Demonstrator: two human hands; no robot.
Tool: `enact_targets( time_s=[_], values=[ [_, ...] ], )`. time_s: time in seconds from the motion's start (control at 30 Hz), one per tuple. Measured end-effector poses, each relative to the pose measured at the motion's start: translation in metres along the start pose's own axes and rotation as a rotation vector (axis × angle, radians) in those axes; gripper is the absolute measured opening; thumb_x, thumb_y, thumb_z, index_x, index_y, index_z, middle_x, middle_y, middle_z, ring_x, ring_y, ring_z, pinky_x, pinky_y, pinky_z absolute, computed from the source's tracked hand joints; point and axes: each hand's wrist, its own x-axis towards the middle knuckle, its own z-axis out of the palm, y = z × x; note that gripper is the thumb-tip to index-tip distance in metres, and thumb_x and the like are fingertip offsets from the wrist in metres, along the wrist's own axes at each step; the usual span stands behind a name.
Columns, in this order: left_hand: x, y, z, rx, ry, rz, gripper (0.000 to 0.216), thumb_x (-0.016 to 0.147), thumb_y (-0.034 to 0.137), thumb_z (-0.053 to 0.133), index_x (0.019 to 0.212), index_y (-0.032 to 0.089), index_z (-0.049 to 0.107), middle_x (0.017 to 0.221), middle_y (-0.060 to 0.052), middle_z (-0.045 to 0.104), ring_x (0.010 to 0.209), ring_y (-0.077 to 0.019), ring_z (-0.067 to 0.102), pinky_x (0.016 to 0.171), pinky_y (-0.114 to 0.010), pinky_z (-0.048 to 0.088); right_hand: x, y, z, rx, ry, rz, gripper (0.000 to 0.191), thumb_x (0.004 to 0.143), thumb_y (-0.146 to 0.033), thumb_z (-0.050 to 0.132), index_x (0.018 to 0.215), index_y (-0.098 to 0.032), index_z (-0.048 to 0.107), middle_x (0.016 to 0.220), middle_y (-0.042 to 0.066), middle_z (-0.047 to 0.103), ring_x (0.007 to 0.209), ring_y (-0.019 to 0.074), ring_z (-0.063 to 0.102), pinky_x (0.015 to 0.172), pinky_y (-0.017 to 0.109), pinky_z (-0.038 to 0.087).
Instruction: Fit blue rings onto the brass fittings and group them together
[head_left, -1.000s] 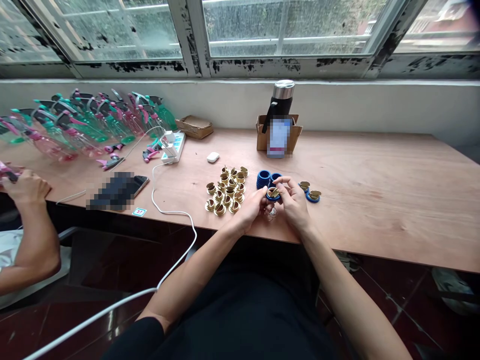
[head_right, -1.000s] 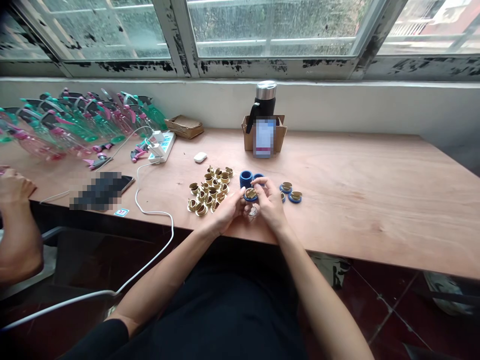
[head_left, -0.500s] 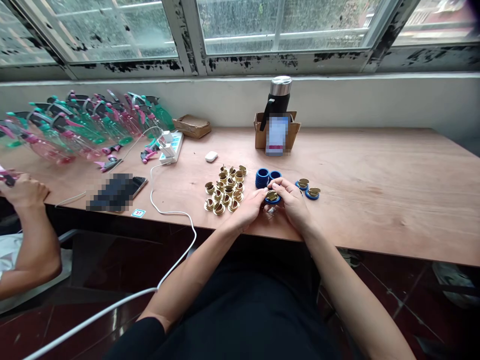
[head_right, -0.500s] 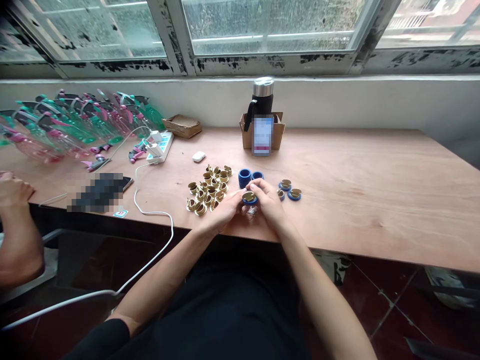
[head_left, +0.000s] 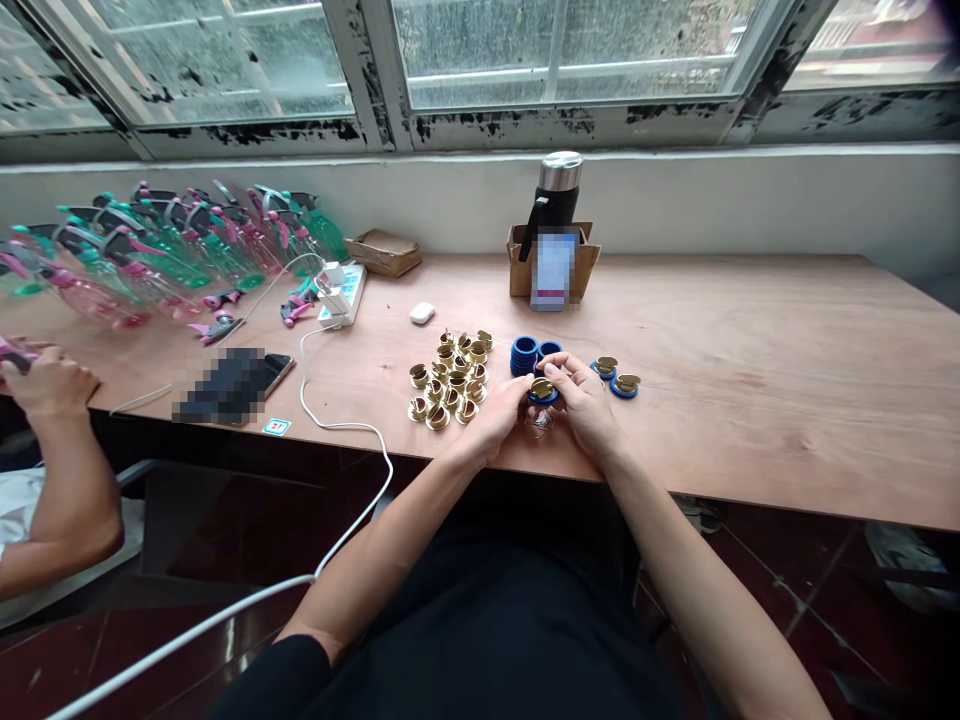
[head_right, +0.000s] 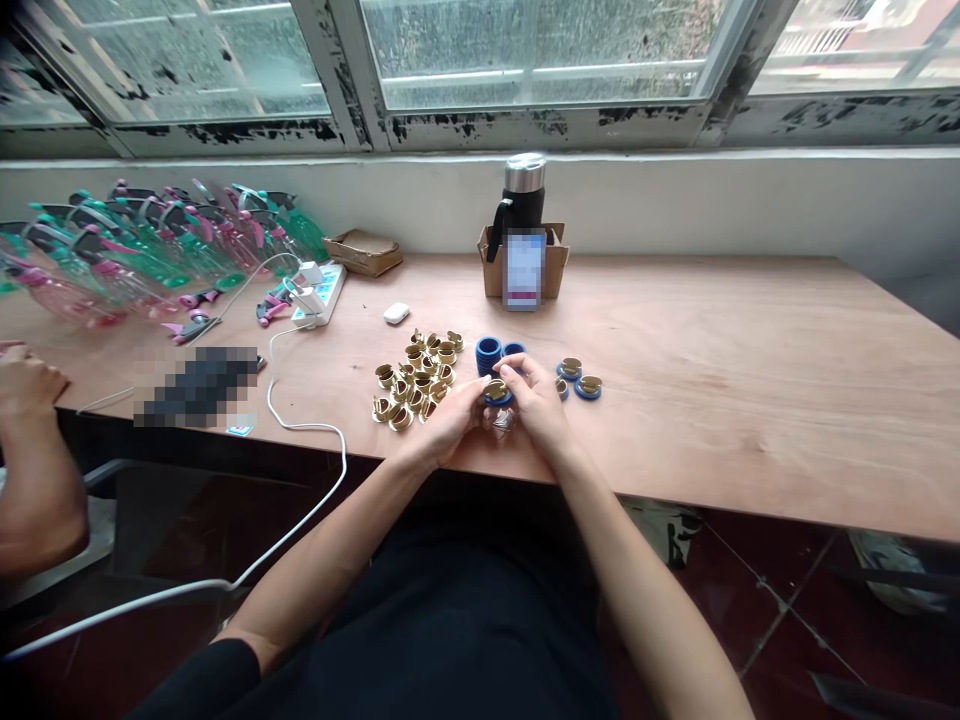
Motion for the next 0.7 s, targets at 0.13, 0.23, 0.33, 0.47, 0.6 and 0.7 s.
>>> enact_targets(
  time_s=[0.13, 0.23, 0.33, 0.47, 0.6, 0.7],
  values=[
    [0.0023, -0.0016, -0.0017, -0.014, -0.019, -0.009, 0.029, 0.099, 0.04, 0.06, 0.084, 0.015, 0.061, 0.066, -0.002, 0.06, 0.058, -0.0118, 0.051, 0.058, -0.025, 0.038, -0.0002, 0.0003, 0.0003, -0.032, 0.031, -0.006, 0.028, 0.091, -0.051, 0.075, 0.098, -0.025, 0.064, 0.07, -0.003, 0.061, 0.051, 0.014, 0.052, 0.043, 0.026, 0.041],
    [0.003, -0.0016, -0.0014, -0.011, -0.024, -0.023, 0.028, 0.1, 0.037, 0.057, 0.083, 0.015, 0.06, 0.066, -0.002, 0.06, 0.057, -0.0115, 0.051, 0.058, -0.024, 0.039, -0.0001, 0.0014, -0.0004, -0.021, 0.033, 0.01, 0.026, 0.091, -0.049, 0.075, 0.098, -0.026, 0.065, 0.072, -0.002, 0.064, 0.053, 0.015, 0.057, 0.046, 0.026, 0.044],
    [0.0022, -0.0003, 0.0002, -0.013, -0.015, -0.022, 0.028, 0.101, 0.035, 0.055, 0.08, 0.016, 0.059, 0.064, -0.001, 0.058, 0.057, -0.0113, 0.05, 0.057, -0.024, 0.038, 0.0004, 0.0031, -0.0016, -0.028, 0.036, 0.017, 0.026, 0.091, -0.049, 0.075, 0.097, -0.025, 0.066, 0.074, -0.001, 0.066, 0.056, 0.0158, 0.059, 0.048, 0.027, 0.046],
    [0.0009, 0.0018, 0.0016, -0.026, 0.003, -0.019, 0.026, 0.098, 0.034, 0.06, 0.079, 0.016, 0.059, 0.066, -0.001, 0.059, 0.059, -0.0106, 0.05, 0.058, -0.023, 0.038, 0.0008, 0.0048, -0.0025, -0.058, 0.038, 0.004, 0.025, 0.092, -0.049, 0.074, 0.097, -0.025, 0.066, 0.077, 0.0, 0.067, 0.058, 0.016, 0.06, 0.05, 0.027, 0.047],
    [0.0013, 0.0023, 0.0012, -0.025, -0.02, -0.031, 0.03, 0.096, 0.037, 0.063, 0.076, 0.017, 0.057, 0.065, 0.0, 0.056, 0.058, -0.0109, 0.049, 0.057, -0.024, 0.038, 0.001, 0.0051, -0.0023, -0.08, 0.04, -0.026, 0.025, 0.093, -0.049, 0.072, 0.096, -0.025, 0.066, 0.078, -0.001, 0.067, 0.061, 0.0163, 0.06, 0.053, 0.028, 0.048],
    [0.0017, 0.0015, 0.0009, -0.047, -0.02, -0.021, 0.029, 0.096, 0.039, 0.065, 0.079, 0.016, 0.059, 0.066, 0.001, 0.057, 0.059, -0.0107, 0.049, 0.059, -0.024, 0.039, 0.0009, 0.0041, -0.0017, -0.079, 0.048, -0.027, 0.024, 0.093, -0.047, 0.073, 0.095, -0.024, 0.067, 0.079, -0.001, 0.067, 0.061, 0.0159, 0.061, 0.054, 0.028, 0.049]
  ],
)
